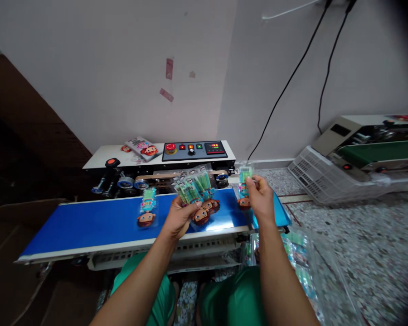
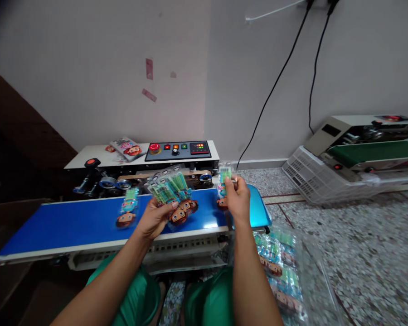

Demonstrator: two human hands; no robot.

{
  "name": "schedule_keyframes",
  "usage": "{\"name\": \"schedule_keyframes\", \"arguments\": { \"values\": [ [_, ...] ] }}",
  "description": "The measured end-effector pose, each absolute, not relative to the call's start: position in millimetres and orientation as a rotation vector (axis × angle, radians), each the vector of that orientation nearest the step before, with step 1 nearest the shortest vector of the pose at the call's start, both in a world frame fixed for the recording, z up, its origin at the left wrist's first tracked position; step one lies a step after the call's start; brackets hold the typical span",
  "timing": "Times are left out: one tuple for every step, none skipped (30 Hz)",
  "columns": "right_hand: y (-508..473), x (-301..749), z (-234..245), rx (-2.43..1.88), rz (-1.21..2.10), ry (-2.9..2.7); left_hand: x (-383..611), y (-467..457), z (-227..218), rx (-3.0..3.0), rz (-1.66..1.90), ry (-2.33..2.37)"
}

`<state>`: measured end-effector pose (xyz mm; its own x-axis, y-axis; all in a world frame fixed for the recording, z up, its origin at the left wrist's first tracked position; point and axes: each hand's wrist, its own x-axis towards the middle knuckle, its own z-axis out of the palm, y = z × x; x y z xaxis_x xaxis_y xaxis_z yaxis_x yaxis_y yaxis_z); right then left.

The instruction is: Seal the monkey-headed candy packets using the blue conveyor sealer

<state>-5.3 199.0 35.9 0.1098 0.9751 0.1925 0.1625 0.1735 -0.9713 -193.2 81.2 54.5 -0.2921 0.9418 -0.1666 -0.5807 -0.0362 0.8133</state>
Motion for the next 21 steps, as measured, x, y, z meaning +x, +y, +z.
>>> {"name": "schedule_keyframes", "arguments": {
  "values": [
    [203.3, 1.4, 30.5, -1.372, 0.818, -1.403, -193.8, 80.8, 55.5, 0.502, 1.625, 0.988],
    [207.1, 6.1, 24.9, -1.490, 0.727, -1.499, -194.1, 80.5, 56.3, 0.495, 1.625, 0.987],
    [210.4, 8.6, 19.5, -1.582, 0.638, -1.586, -194.1, 80.2, 56.7, 0.493, 1.623, 0.982],
    [213.0, 9.0, 15.0, -1.650, 0.564, -1.660, -193.9, 80.0, 57.0, 0.495, 1.620, 0.974],
    [215.1, 7.6, 11.4, -1.698, 0.515, -1.722, -193.5, 79.8, 57.0, 0.499, 1.618, 0.964],
    [216.7, 4.8, 9.1, -1.731, 0.486, -1.771, -193.2, 79.5, 57.1, 0.503, 1.613, 0.955],
    [217.6, 0.9, 8.1, -1.752, 0.474, -1.811, -192.9, 79.3, 57.1, 0.507, 1.607, 0.951],
    [217.8, -3.5, 8.3, -1.768, 0.470, -1.846, -192.6, 79.1, 57.2, 0.510, 1.602, 0.950],
    [217.2, -8.2, 9.7, -1.780, 0.472, -1.882, -192.5, 79.0, 57.4, 0.515, 1.593, 0.951],
    [215.5, -12.8, 12.1, -1.787, 0.473, -1.915, -192.5, 78.9, 57.5, 0.519, 1.584, 0.954],
    [212.7, -17.3, 15.5, -1.778, 0.473, -1.937, -192.5, 78.9, 57.6, 0.522, 1.578, 0.958],
    [208.7, -21.7, 19.8, -1.742, 0.480, -1.942, -192.5, 79.1, 57.5, 0.524, 1.577, 0.962],
    [203.4, -26.0, 24.9, -1.667, 0.514, -1.929, -192.4, 79.4, 57.3, 0.522, 1.579, 0.969],
    [197.1, -30.3, 30.3, -1.551, 0.593, -1.897, -192.1, 79.8, 56.8, 0.519, 1.583, 0.976],
    [190.1, -34.8, 35.8, -1.398, 0.724, -1.856, -191.6, 80.2, 56.2, 0.517, 1.586, 0.981],
    [182.9, -39.6, 41.0, -1.224, 0.887, -1.807, -190.9, 80.5, 55.6, 0.518, 1.585, 0.982],
    [175.9, -44.6, 45.5, -1.053, 1.052, -1.744, -190.0, 80.8, 55.0, 0.524, 1.577, 0.980],
    [169.8, -49.6, 48.9, -0.912, 1.185, -1.669, -189.0, 80.9, 54.5, 0.532, 1.567, 0.975],
    [164.9, -54.4, 51.2, -0.816, 1.271, -1.592, -188.0, 80.9, 54.2, 0.543, 1.558, 0.970],
    [161.6, -58.5, 52.5, -0.767, 1.306, -1.515, -187.1, 80.7, 54.2, 0.550, 1.552, 0.968],
    [159.8, -61.5, 52.8, -0.754, 1.301, -1.439, -186.4, 80.5, 54.3, 0.550, 1.547, 0.972]
  ]
}}
